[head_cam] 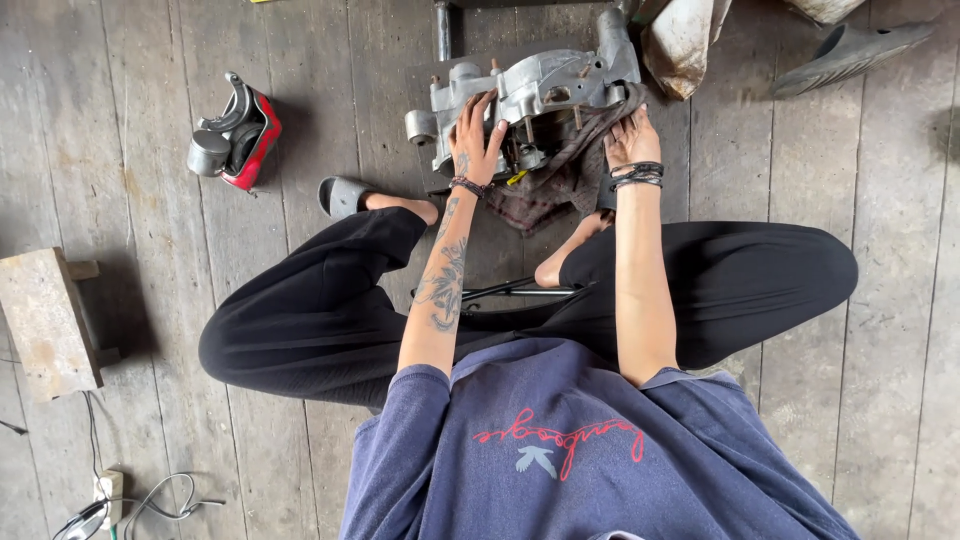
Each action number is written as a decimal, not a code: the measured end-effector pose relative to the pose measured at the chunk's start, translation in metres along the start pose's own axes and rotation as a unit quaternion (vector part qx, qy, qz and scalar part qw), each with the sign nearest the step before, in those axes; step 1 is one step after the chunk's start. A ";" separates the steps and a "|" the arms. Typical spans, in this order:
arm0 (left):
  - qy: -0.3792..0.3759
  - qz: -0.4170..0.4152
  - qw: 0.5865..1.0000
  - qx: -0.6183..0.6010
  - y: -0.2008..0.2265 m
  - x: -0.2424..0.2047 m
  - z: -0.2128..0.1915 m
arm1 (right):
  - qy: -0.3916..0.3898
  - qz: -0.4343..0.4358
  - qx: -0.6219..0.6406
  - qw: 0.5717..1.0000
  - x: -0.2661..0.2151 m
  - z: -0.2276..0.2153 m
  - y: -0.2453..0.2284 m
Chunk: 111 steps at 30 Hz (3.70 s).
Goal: The person sits on the floor and cleans a metallic engine casing using a yellow-handled brush and a dark cloth. They scrub various surfaces of the casing and wipe away debris with the cloth.
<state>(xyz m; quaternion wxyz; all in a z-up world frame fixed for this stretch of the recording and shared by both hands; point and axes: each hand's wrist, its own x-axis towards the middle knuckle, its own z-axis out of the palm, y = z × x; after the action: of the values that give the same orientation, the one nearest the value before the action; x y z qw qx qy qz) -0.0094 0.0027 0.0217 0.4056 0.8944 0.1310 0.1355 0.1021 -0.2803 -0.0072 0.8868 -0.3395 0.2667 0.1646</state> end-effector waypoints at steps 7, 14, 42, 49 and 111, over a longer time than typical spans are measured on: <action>-0.002 0.006 1.000 0.007 -0.003 -0.002 0.003 | 0.087 0.004 -0.020 0.996 -0.026 0.030 0.006; -0.001 0.006 1.000 0.011 -0.008 0.000 0.003 | 0.064 -0.399 -0.272 0.873 -0.091 0.068 0.004; -0.008 0.011 1.000 0.009 -0.014 0.001 0.008 | 0.080 -0.490 -0.722 0.481 -0.088 0.102 0.026; -0.017 0.017 1.000 0.004 -0.018 0.000 0.009 | -0.043 -0.514 -0.508 0.690 -0.116 0.059 -0.035; -0.013 -0.001 0.999 0.033 -0.016 -0.002 0.013 | -0.272 -0.550 -0.616 0.494 -0.095 0.205 -0.047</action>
<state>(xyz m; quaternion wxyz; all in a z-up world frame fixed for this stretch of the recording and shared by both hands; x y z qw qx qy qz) -0.0084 0.0033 0.0004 0.3778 0.9089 0.1310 0.1186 0.1225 -0.1827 0.2013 0.3926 -0.8158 -0.3973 -0.1499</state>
